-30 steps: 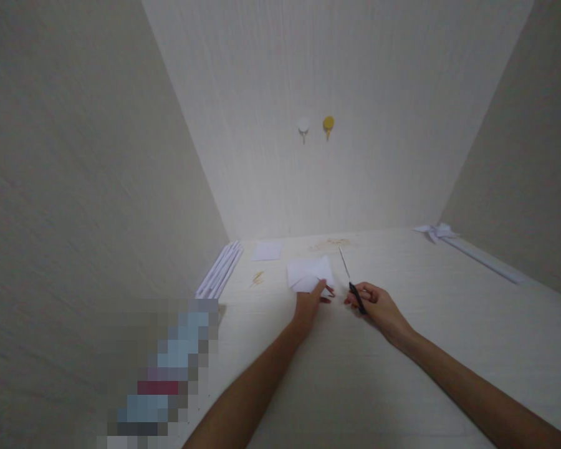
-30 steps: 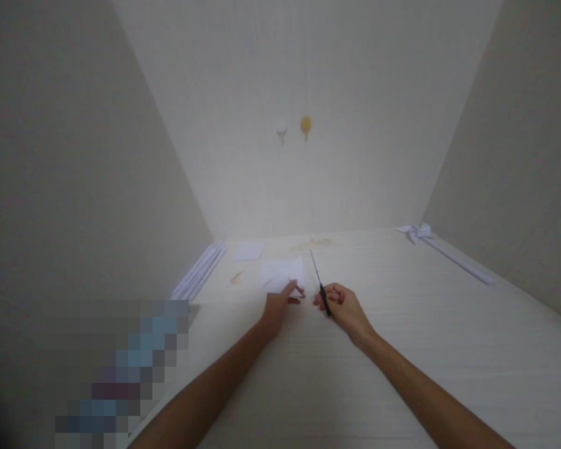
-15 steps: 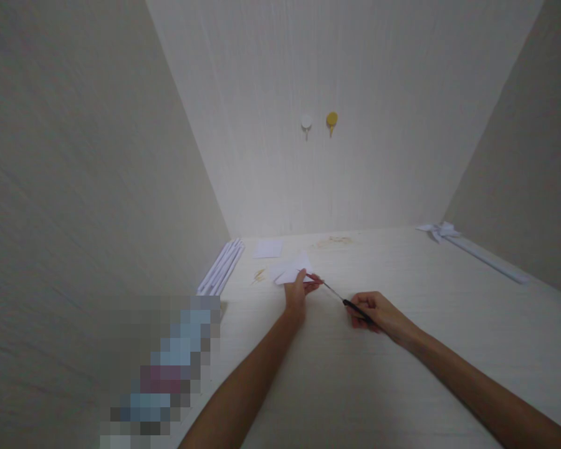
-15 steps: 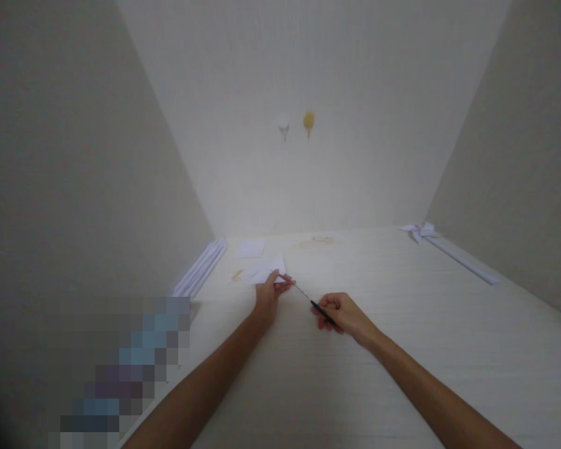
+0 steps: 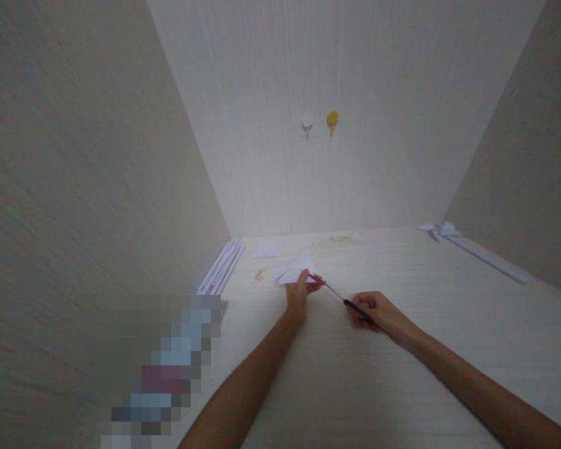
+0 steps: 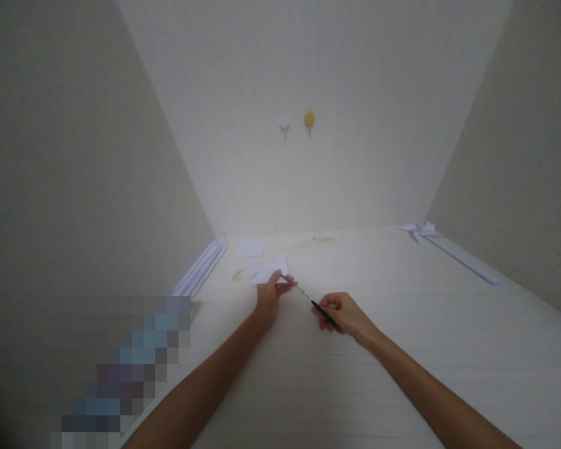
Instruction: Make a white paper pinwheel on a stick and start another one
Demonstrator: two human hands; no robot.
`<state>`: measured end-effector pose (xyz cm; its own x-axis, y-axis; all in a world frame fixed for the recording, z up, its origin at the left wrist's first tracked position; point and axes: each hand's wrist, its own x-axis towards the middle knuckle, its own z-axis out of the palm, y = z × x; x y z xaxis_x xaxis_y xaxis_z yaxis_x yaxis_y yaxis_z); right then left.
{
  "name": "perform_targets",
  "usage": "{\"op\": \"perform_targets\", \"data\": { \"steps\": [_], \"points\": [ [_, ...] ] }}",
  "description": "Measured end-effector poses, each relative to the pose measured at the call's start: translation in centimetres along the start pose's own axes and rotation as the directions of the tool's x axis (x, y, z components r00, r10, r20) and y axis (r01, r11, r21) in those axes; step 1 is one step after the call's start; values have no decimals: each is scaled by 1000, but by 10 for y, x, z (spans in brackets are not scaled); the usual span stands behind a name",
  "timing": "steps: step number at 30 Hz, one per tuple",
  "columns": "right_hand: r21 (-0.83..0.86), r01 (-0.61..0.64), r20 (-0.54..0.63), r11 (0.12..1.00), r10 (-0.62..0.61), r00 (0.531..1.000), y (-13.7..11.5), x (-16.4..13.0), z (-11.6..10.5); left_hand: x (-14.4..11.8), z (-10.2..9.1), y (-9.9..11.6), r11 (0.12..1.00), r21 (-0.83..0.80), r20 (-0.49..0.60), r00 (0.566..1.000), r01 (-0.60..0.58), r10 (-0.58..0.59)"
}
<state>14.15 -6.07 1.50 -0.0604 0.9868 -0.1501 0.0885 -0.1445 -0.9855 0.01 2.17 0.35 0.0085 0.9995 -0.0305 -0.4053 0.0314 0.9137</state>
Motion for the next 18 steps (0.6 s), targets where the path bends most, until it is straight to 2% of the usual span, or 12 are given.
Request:
{"op": "perform_targets", "data": {
  "steps": [11, 18],
  "points": [
    [-27, 21, 1, 999, -21, 1000, 6, 2, -2, 2, -1, -3, 1000, -10, -4, 1000, -9, 9],
    [-72, -10, -7, 997, 10, 1000, 9, 5, -2, 4, -2, -4, 1000, -5, -12, 1000, -3, 3]
  ]
}}
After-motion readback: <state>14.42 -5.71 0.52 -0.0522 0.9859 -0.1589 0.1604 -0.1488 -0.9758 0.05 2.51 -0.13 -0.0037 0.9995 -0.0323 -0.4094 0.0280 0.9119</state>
